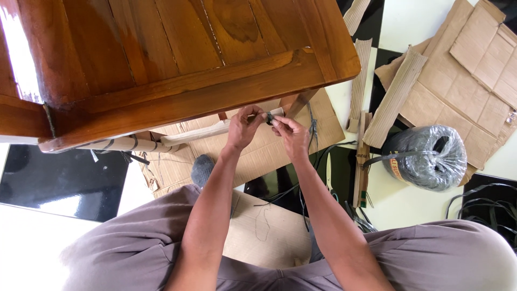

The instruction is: Wrapping the legs of a wooden chair with protective material and securing them with ties.

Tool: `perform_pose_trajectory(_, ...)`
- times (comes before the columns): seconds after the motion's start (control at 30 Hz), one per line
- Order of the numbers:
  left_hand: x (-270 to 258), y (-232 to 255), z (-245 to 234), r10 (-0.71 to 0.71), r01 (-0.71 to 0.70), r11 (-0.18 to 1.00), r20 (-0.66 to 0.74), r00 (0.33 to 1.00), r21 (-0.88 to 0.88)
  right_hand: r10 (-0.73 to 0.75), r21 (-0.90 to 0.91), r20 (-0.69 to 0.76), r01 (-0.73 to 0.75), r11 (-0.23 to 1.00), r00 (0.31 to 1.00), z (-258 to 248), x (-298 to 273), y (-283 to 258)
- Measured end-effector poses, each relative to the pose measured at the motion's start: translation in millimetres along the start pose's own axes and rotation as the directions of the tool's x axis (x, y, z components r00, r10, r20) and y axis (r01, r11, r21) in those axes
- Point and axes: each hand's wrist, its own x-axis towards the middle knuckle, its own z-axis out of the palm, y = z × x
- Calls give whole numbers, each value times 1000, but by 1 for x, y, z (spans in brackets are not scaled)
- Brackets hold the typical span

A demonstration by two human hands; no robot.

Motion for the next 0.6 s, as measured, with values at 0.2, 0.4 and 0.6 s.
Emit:
perform_pose_trajectory(0.2,5,16,2,14,-9,996,-58,998,91,-65,-146,-15,62,987,998,-4,-7,-4)
perform_pose_trajectory(0.4,13,31,7,-26,87,960,-222,975,266,-131,-400,-33,107,910,991,-11,-8,4)
perform_pose_trajectory(0.6,21,-20,20,14,123,926,-358,934,357,-242,-633,77,235,738,967,-19,-13,17)
